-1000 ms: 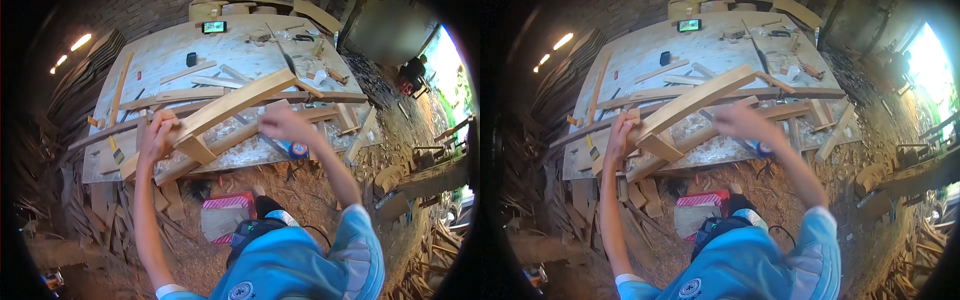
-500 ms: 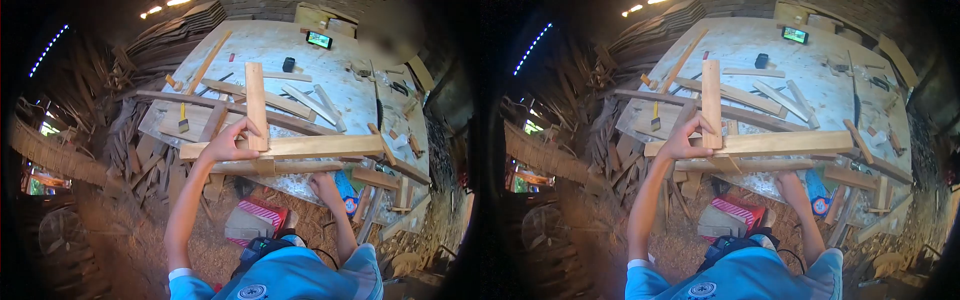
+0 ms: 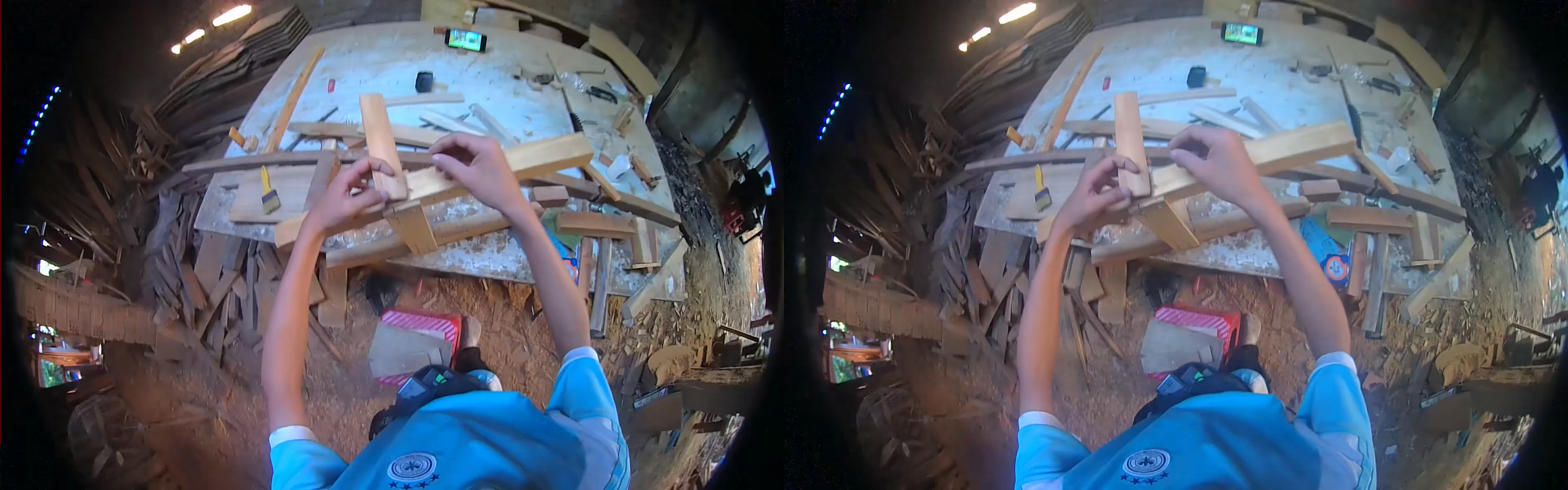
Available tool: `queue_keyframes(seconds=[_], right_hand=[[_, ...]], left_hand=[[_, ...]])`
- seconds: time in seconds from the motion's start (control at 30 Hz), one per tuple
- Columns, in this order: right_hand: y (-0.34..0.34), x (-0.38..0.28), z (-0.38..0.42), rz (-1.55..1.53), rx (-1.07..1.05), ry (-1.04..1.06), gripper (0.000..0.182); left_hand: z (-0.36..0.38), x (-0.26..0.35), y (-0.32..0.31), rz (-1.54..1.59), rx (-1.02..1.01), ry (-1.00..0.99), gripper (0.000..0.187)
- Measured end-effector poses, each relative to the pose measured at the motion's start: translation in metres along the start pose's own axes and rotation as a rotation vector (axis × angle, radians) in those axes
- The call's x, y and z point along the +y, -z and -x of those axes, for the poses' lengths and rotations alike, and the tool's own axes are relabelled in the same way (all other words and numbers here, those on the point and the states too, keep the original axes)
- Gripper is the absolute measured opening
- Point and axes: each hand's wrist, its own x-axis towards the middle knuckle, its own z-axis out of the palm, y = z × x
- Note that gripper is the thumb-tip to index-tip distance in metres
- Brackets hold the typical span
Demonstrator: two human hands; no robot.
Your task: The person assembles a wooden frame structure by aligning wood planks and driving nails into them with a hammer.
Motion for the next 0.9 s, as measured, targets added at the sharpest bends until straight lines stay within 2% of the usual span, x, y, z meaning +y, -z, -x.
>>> queue_keyframes(seconds=[0.03,0.17,0.2,0.3,0.33,0.43,0.47,0.57,0.6,0.7,0.9], right_hand=[[-0.004,0.002,-0.005,0.043,0.0,0.028,0.013],[-0.012,0.01,-0.004,0.207,0.094,0.018,0.014],[-0.011,0.015,-0.004,0.228,0.115,0.011,0.015],[-0.004,0.024,-0.004,0.199,0.094,0.012,0.014],[-0.002,0.024,-0.005,0.193,0.089,0.014,0.014],[0.0,0.025,-0.005,0.172,0.081,0.012,0.014],[-0.001,0.027,-0.005,0.164,0.081,0.009,0.014],[-0.002,0.025,-0.007,0.168,0.082,0.002,0.014],[-0.002,0.023,-0.007,0.172,0.082,-0.002,0.014],[-0.001,0.024,-0.005,0.202,0.09,0.0,0.014],[0.0,0.024,0.002,0.169,0.104,0.016,0.013]], left_hand=[[0.0,0.001,0.001,-0.083,-0.021,-0.095,0.038],[0.004,0.02,-0.008,-0.173,-0.018,-0.13,0.049],[0.002,0.019,-0.008,-0.129,-0.076,-0.11,0.051],[-0.003,0.022,-0.013,-0.073,-0.043,-0.083,0.051],[-0.009,0.011,-0.018,0.058,0.051,-0.157,0.047],[-0.008,0.01,-0.018,-0.323,0.296,-0.12,0.042],[-0.006,0.012,-0.02,-0.65,0.381,-0.138,0.039],[-0.005,0.017,-0.035,-0.94,0.545,-0.27,0.037],[-0.003,0.019,-0.036,-0.964,0.46,-0.242,0.036],[-0.007,0.023,-0.043,-0.898,0.367,-0.336,0.034],[0.0,0.025,-0.036,-0.78,0.136,-0.415,0.041]])
